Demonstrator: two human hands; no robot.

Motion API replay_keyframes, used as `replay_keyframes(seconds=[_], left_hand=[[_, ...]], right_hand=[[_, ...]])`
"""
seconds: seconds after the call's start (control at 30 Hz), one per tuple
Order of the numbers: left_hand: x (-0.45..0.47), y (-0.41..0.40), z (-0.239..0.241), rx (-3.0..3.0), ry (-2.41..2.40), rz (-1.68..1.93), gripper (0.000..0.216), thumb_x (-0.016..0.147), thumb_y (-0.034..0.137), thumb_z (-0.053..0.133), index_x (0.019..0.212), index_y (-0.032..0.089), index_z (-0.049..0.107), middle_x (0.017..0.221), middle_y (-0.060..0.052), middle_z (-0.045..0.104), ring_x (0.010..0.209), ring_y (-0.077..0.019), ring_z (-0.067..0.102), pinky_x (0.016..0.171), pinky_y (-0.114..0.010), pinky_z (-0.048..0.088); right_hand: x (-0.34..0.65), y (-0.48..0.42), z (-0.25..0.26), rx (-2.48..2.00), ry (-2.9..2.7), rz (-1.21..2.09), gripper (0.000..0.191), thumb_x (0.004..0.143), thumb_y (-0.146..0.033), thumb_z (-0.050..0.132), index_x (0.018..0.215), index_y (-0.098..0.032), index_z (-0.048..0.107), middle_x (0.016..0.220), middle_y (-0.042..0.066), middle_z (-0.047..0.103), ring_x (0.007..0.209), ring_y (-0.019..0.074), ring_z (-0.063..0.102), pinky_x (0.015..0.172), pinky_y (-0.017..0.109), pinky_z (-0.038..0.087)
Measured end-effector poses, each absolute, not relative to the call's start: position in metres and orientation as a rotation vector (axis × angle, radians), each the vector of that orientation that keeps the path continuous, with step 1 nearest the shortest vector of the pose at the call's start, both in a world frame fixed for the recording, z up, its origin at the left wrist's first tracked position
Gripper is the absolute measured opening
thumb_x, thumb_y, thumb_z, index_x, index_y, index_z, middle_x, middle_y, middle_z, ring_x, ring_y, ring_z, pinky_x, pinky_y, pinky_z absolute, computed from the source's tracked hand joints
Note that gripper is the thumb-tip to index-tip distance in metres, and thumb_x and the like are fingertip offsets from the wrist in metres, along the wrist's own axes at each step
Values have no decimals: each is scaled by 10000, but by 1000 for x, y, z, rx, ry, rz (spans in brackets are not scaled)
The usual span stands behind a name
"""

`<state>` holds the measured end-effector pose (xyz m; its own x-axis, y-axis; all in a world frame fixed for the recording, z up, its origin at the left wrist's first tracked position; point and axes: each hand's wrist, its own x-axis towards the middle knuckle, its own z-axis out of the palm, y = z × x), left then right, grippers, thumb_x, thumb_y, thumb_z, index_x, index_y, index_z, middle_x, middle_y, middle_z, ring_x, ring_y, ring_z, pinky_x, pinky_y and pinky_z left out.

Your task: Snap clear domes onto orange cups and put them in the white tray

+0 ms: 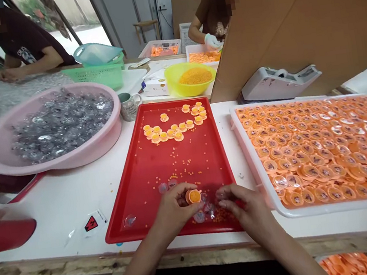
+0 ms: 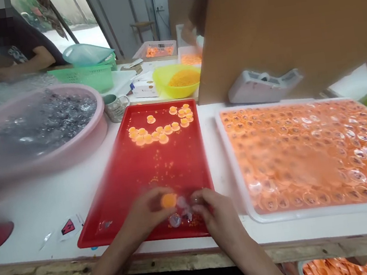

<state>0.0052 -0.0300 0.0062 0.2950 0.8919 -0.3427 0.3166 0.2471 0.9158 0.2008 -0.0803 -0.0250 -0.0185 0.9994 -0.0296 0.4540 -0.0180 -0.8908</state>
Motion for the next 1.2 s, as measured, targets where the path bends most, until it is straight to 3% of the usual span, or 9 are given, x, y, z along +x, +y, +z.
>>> replay_keyframes(seconds=[0.17, 0.37, 0.5, 0.67, 0.83, 0.97, 1.1, 1.2], left_hand=[[12, -38, 6, 1230, 1265, 637, 366, 644, 223, 720, 1005, 169, 691, 981, -56, 665, 863, -206, 637, 723, -300, 530], [23, -42, 6, 1319, 1133, 540, 209, 689, 211, 694, 891, 158, 707, 889, -49, 674, 847, -200, 624, 735, -293, 498], [30, -46, 3, 1419, 1035, 456, 86, 722, 175, 629, 789, 160, 681, 821, -27, 613, 782, -175, 591, 668, -263, 473], [31, -48, 1, 1442, 953, 401, 118, 720, 93, 556, 785, 163, 625, 849, -18, 567, 787, -163, 577, 674, -253, 459], [29, -45, 7, 1275, 896, 412, 64, 771, 197, 595, 762, 150, 637, 833, -37, 592, 862, -205, 584, 759, -306, 472], [30, -43, 16, 1195, 857, 390, 139, 769, 208, 634, 879, 142, 687, 895, -53, 613, 915, -220, 590, 817, -328, 461], [34, -43, 13, 1162, 860, 385, 141, 757, 192, 647, 875, 129, 691, 874, -46, 601, 872, -203, 593, 790, -310, 465], [36, -44, 5, 1190, 903, 422, 67, 742, 143, 622, 801, 139, 653, 823, -18, 564, 816, -176, 587, 737, -280, 473]], right_hand=[[195, -79, -21, -1287, -950, 1485, 140, 731, -224, 736, 855, -210, 673, 736, -10, 679, 667, 146, 648, 619, 251, 527], [194, -81, -14, -1321, -1122, 1379, 183, 718, -119, 713, 870, -220, 720, 789, -5, 668, 730, 146, 644, 665, 251, 528], [197, -82, -10, -1374, -1495, 1077, 222, 739, -14, 642, 797, -219, 706, 765, -5, 618, 714, 133, 602, 642, 233, 491], [195, -84, -7, -1326, -1740, 868, 283, 825, -6, 531, 824, -230, 704, 844, 22, 606, 745, 135, 608, 640, 229, 485], [197, -82, 1, -1283, -1835, 885, 250, 870, -40, 515, 844, -214, 693, 857, 36, 620, 761, 146, 601, 675, 255, 483], [210, -75, 5, -1358, -1637, 1042, 193, 806, -42, 639, 842, -220, 706, 804, 7, 646, 756, 140, 617, 678, 236, 486], [211, -75, 2, -1398, -1565, 1175, 252, 746, 22, 657, 781, -220, 717, 778, -5, 646, 735, 131, 626, 672, 220, 491], [202, -78, -3, -1380, -1648, 1031, 268, 793, 22, 577, 745, -214, 695, 812, 9, 623, 739, 128, 618, 663, 222, 486]])
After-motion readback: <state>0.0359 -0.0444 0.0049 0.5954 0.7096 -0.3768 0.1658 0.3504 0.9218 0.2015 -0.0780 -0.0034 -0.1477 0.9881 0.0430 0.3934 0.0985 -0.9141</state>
